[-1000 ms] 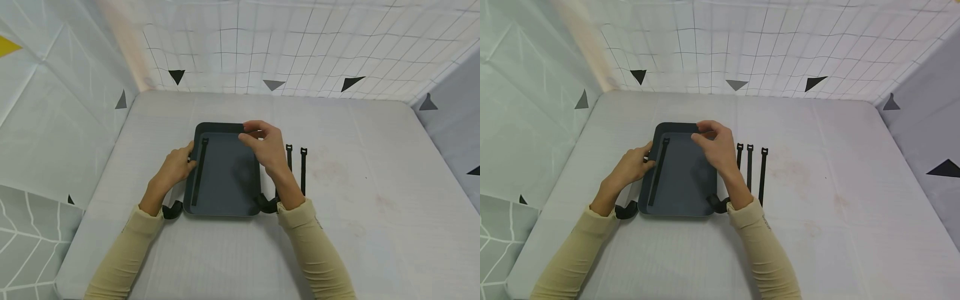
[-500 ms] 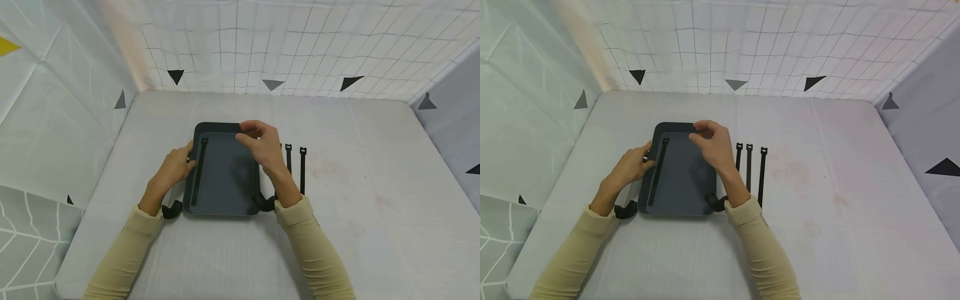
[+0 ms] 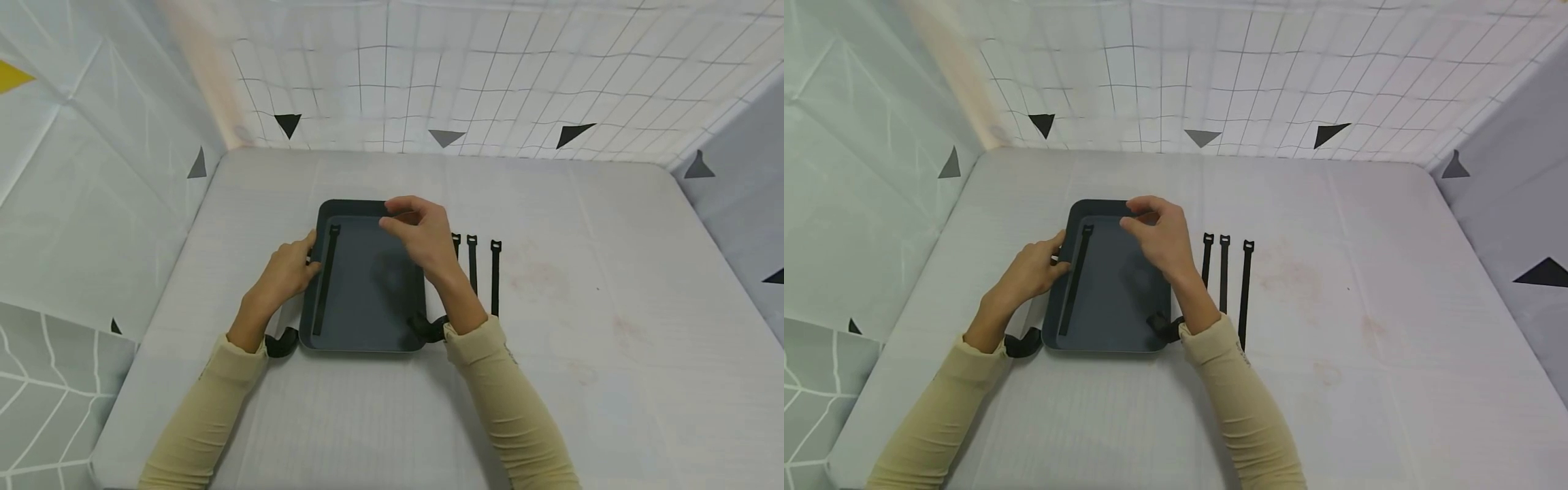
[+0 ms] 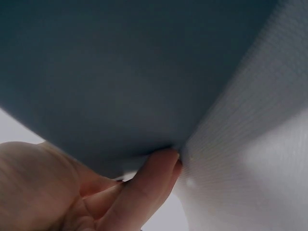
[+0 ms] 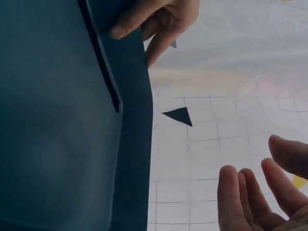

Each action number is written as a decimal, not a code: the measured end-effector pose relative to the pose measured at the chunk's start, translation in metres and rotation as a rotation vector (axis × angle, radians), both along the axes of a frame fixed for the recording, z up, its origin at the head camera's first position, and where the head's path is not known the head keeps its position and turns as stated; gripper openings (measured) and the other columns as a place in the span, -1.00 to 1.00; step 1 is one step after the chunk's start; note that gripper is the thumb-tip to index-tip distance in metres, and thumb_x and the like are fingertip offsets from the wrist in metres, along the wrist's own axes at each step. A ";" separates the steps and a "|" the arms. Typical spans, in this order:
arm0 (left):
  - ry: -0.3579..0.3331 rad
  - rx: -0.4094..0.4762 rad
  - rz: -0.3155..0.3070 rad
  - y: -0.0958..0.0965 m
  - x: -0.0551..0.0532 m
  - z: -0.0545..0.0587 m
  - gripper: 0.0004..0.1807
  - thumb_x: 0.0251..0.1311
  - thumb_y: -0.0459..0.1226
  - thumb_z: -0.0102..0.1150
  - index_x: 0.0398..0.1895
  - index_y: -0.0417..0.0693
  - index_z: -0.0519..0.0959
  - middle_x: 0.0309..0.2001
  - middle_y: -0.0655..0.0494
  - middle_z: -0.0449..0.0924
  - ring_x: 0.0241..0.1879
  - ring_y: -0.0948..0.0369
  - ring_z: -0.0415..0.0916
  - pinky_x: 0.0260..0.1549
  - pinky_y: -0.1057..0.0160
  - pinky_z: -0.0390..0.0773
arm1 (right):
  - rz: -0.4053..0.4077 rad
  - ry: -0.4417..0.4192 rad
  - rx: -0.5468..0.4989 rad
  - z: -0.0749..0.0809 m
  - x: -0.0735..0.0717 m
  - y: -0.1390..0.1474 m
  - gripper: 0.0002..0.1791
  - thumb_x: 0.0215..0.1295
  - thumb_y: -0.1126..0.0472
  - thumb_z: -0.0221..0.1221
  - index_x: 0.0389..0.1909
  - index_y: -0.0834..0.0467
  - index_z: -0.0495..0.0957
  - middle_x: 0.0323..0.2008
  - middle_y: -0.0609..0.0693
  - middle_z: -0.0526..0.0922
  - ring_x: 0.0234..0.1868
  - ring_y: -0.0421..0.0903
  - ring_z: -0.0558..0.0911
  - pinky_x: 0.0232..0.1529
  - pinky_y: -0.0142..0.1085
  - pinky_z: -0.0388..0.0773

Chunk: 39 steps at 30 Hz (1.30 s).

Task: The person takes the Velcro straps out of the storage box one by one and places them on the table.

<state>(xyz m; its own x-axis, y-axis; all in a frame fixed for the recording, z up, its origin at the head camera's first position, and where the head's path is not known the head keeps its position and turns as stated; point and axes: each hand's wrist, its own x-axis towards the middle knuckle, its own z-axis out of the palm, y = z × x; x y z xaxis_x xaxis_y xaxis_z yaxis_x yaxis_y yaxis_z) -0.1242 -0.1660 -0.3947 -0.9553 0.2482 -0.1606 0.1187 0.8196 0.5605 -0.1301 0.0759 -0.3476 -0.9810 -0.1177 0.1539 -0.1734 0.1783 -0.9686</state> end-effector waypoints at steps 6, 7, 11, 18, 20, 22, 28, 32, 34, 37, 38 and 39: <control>-0.001 0.000 -0.006 0.000 0.000 0.000 -0.26 0.38 -0.39 0.11 0.53 -0.28 0.03 0.13 -0.39 0.51 -0.07 -0.15 0.60 -0.23 -0.02 0.55 | -0.002 -0.005 0.006 -0.002 -0.002 -0.002 -0.73 0.28 0.36 0.28 0.00 0.31 0.63 -0.02 0.25 0.59 -0.07 0.13 0.57 -0.14 -0.16 0.43; 0.001 0.001 -0.008 0.000 0.000 0.000 -0.27 0.38 -0.39 0.12 0.53 -0.27 0.04 0.13 -0.39 0.51 -0.06 -0.15 0.59 -0.23 -0.02 0.55 | 0.000 -0.007 0.004 -0.003 -0.002 -0.003 -0.72 0.28 0.36 0.28 0.00 0.32 0.63 -0.01 0.26 0.58 -0.07 0.12 0.56 -0.14 -0.16 0.43; 0.002 0.004 -0.010 0.000 0.000 0.000 -0.29 0.38 -0.39 0.12 0.52 -0.26 0.08 0.11 -0.38 0.52 -0.05 -0.15 0.59 -0.22 -0.03 0.55 | 0.006 -0.012 0.004 -0.006 -0.003 -0.005 -0.72 0.27 0.36 0.29 0.00 0.31 0.63 -0.01 0.25 0.59 -0.07 0.08 0.57 -0.12 -0.15 0.45; -0.002 0.004 -0.008 0.000 -0.001 0.002 -0.32 0.37 -0.39 0.13 0.50 -0.26 0.12 0.10 -0.37 0.53 -0.09 -0.14 0.60 -0.24 -0.02 0.54 | 0.007 -0.011 0.014 -0.007 -0.004 -0.007 -0.72 0.27 0.35 0.29 0.00 0.30 0.63 -0.03 0.20 0.60 -0.10 0.01 0.58 -0.09 -0.14 0.47; 0.000 0.002 -0.012 -0.001 0.000 0.002 -0.32 0.37 -0.40 0.13 0.49 -0.28 0.12 0.10 -0.39 0.53 -0.08 -0.16 0.59 -0.23 -0.03 0.55 | 0.011 -0.014 0.012 -0.007 -0.004 -0.008 -0.72 0.27 0.36 0.29 0.00 0.30 0.63 -0.02 0.22 0.60 -0.10 0.02 0.58 -0.09 -0.14 0.46; 0.002 0.002 -0.012 -0.001 -0.001 0.001 -0.34 0.37 -0.40 0.13 0.48 -0.28 0.14 0.09 -0.39 0.53 -0.08 -0.16 0.60 -0.24 -0.03 0.55 | 0.015 -0.018 0.010 -0.008 -0.004 -0.009 -0.72 0.27 0.36 0.29 0.00 0.30 0.63 -0.01 0.25 0.59 -0.09 0.03 0.58 -0.09 -0.13 0.46; 0.006 0.008 -0.010 -0.002 -0.002 0.000 -0.34 0.37 -0.40 0.13 0.48 -0.24 0.15 0.09 -0.37 0.54 -0.10 -0.13 0.60 -0.26 -0.02 0.54 | 0.018 -0.036 0.016 -0.010 -0.005 -0.014 -0.73 0.28 0.36 0.28 -0.01 0.29 0.63 -0.03 0.18 0.60 -0.10 -0.01 0.59 -0.12 -0.16 0.48; 0.006 0.011 -0.008 -0.002 -0.002 0.000 -0.34 0.37 -0.40 0.13 0.49 -0.24 0.14 0.09 -0.37 0.54 -0.11 -0.13 0.60 -0.26 -0.01 0.54 | 0.027 -0.030 0.020 -0.011 -0.005 -0.017 -0.73 0.28 0.37 0.28 -0.01 0.29 0.64 -0.05 0.18 0.61 -0.11 0.00 0.59 -0.13 -0.16 0.49; 0.006 0.012 -0.005 -0.002 -0.002 0.000 -0.33 0.37 -0.41 0.13 0.49 -0.24 0.14 0.09 -0.36 0.55 -0.12 -0.12 0.60 -0.27 -0.01 0.54 | 0.037 -0.027 0.015 -0.012 -0.004 -0.018 -0.73 0.28 0.38 0.28 0.00 0.31 0.63 -0.04 0.21 0.61 -0.10 0.02 0.60 -0.11 -0.15 0.50; 0.010 0.014 -0.004 -0.002 -0.001 0.000 -0.34 0.36 -0.40 0.14 0.48 -0.24 0.16 0.09 -0.36 0.55 -0.13 -0.11 0.60 -0.27 0.00 0.54 | 0.050 -0.029 0.000 -0.014 -0.005 -0.020 -0.72 0.28 0.40 0.27 0.01 0.33 0.62 -0.02 0.25 0.59 -0.09 0.05 0.60 -0.09 -0.13 0.51; 0.012 0.014 -0.004 -0.002 -0.001 0.000 -0.33 0.36 -0.40 0.14 0.48 -0.25 0.15 0.10 -0.36 0.54 -0.13 -0.11 0.60 -0.27 0.00 0.54 | 0.051 -0.032 -0.004 -0.014 -0.005 -0.021 -0.72 0.29 0.40 0.27 0.02 0.33 0.62 -0.01 0.26 0.59 -0.08 0.06 0.60 -0.09 -0.12 0.52; 0.012 0.014 -0.007 -0.002 -0.001 0.001 -0.32 0.37 -0.40 0.13 0.49 -0.26 0.13 0.11 -0.37 0.53 -0.12 -0.12 0.60 -0.26 0.00 0.53 | 0.051 -0.033 -0.005 -0.015 -0.005 -0.021 -0.71 0.29 0.40 0.27 0.02 0.33 0.62 -0.01 0.26 0.59 -0.08 0.06 0.60 -0.09 -0.12 0.52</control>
